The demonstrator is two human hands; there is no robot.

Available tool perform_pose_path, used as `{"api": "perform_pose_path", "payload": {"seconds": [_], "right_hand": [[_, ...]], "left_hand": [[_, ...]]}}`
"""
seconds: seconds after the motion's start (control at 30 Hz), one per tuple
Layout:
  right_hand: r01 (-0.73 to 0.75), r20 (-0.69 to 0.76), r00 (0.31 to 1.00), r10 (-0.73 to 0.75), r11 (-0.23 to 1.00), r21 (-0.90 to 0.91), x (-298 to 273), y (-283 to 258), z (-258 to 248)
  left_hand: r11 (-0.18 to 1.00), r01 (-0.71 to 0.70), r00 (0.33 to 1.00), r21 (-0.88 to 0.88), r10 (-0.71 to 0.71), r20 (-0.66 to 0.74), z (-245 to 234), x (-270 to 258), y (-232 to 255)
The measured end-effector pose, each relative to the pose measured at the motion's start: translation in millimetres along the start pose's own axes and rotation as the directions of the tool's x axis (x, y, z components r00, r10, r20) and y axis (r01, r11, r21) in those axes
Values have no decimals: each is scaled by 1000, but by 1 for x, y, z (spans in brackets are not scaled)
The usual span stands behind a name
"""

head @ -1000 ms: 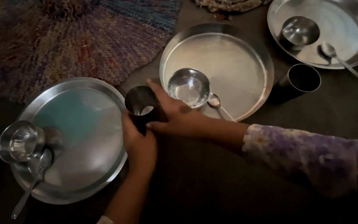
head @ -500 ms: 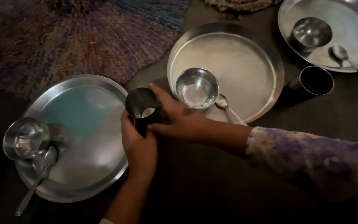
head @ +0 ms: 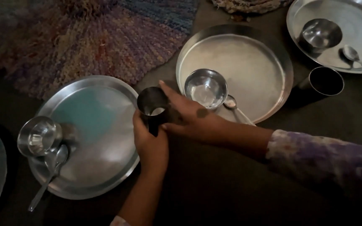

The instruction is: The recorder is arranging metal plates, bowls, spoons, and cups on the floor.

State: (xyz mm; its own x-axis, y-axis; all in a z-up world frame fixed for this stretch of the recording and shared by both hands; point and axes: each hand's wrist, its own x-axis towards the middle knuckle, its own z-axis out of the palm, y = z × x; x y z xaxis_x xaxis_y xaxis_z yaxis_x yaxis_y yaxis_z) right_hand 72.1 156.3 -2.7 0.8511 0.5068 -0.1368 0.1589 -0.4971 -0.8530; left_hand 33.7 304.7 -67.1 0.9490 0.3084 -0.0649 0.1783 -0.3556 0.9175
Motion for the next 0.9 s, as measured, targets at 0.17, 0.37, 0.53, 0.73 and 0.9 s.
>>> {"api": "perform_pose_path", "payload": {"seconds": [0.17, 0.37, 0.53, 0.73, 0.9], "right_hand": [[24, -15, 1000, -25, 996, -81, -4, -1, -3], [199, 1, 979, -202, 966, -165, -9, 12, 1], [136, 83, 989, -122, 973, -187, -14, 6, -3], [68, 123, 991, -43, 976, -206, -21, -4, -9], [-87, 116, 988, 98, 991, -104, -28, -30, -14]], "left_hand": [[998, -22, 1000, -64, 21, -13, -4, 6, -4], [996, 86, 996, 29, -87, 26, -17, 5, -7], [999, 45, 997, -22, -43, 69, -15, 5, -23], [998, 47, 995, -37, -43, 93, -17, 9, -14], [974, 224, 970, -39, -219, 107, -18, 13, -5]]}}
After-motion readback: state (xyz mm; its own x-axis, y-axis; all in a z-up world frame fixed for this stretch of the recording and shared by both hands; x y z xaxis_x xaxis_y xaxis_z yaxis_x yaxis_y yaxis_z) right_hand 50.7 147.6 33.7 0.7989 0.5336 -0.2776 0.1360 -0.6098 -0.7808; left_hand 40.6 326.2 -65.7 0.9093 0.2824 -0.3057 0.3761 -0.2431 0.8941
